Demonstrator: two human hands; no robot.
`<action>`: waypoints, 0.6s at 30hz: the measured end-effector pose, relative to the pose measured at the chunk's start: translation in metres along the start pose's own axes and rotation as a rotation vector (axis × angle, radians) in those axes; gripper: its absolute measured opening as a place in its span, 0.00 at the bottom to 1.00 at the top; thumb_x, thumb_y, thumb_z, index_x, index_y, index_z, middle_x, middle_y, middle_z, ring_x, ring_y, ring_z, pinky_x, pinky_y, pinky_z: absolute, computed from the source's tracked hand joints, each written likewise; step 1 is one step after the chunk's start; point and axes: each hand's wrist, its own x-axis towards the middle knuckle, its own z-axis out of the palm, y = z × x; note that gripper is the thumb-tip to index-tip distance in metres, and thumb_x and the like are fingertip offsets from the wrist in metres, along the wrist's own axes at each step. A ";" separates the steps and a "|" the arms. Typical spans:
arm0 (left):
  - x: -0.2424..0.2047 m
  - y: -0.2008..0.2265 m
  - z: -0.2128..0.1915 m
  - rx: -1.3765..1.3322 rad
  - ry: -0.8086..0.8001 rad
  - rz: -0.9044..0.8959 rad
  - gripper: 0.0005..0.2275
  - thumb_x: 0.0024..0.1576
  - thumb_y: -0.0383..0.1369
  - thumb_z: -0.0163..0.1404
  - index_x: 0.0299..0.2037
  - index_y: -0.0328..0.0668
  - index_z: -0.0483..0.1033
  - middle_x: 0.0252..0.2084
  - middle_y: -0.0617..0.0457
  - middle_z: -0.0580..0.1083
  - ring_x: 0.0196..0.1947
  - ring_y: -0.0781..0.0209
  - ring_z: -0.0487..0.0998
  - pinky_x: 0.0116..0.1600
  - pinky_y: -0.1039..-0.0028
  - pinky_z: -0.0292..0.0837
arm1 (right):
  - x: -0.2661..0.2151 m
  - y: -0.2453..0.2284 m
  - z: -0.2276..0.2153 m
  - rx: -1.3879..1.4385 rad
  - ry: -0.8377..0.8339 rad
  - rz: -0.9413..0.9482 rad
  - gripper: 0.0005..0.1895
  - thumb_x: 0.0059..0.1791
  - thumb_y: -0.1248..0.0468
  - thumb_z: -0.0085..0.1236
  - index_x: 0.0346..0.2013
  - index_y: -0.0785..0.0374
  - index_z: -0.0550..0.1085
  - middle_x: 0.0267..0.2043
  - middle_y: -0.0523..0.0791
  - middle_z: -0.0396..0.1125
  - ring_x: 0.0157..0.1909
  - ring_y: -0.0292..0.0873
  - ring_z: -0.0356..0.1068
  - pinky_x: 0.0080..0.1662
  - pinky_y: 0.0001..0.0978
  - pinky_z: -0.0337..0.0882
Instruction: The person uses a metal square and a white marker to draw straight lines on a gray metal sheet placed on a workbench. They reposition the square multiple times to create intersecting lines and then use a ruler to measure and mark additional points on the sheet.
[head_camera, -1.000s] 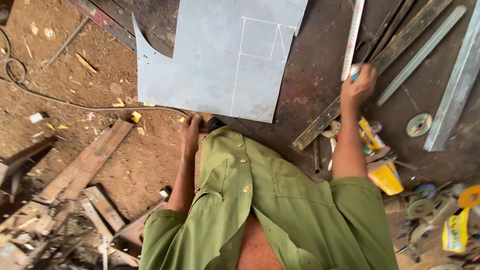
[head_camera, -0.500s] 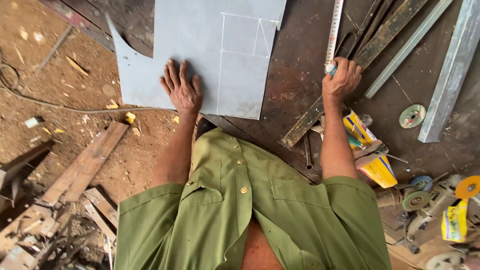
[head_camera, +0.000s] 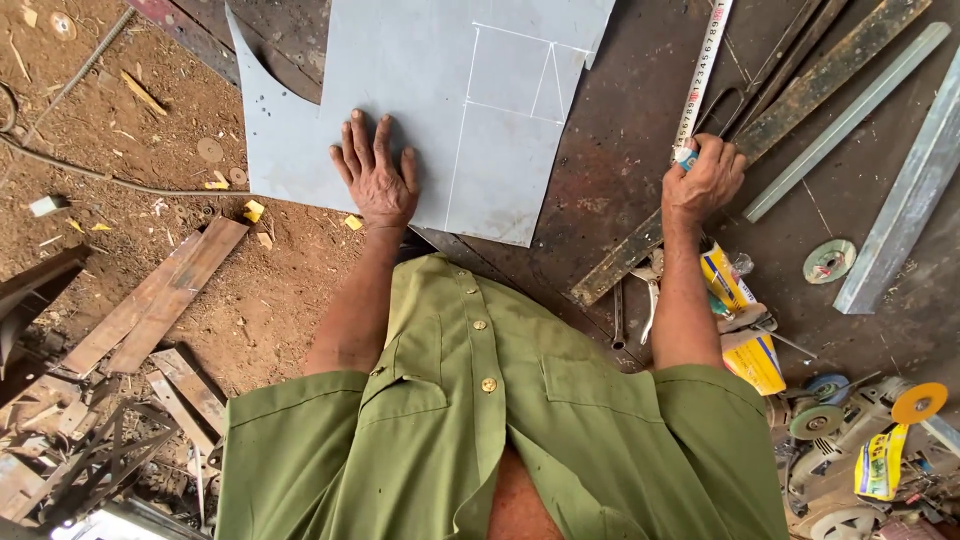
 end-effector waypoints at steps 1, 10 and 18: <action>0.000 -0.001 0.001 0.000 -0.001 -0.001 0.28 0.64 0.55 0.47 0.74 0.69 0.62 0.80 0.54 0.51 0.79 0.49 0.47 0.78 0.49 0.33 | 0.000 -0.001 0.001 0.001 -0.001 -0.001 0.12 0.59 0.50 0.50 0.37 0.48 0.74 0.32 0.40 0.60 0.33 0.47 0.64 0.35 0.38 0.65; -0.001 0.003 -0.008 -0.025 0.047 -0.001 0.26 0.64 0.54 0.47 0.73 0.68 0.64 0.78 0.53 0.54 0.78 0.50 0.50 0.78 0.50 0.35 | 0.003 -0.009 -0.008 -0.007 0.010 -0.020 0.11 0.58 0.51 0.53 0.36 0.50 0.74 0.31 0.41 0.60 0.31 0.48 0.63 0.35 0.39 0.66; 0.003 0.008 -0.029 -0.159 -0.019 0.018 0.24 0.69 0.51 0.42 0.73 0.55 0.68 0.79 0.47 0.52 0.79 0.45 0.50 0.79 0.44 0.38 | 0.005 -0.017 -0.016 0.012 -0.178 0.105 0.17 0.37 0.70 0.58 0.40 0.54 0.71 0.35 0.46 0.60 0.36 0.51 0.57 0.34 0.47 0.58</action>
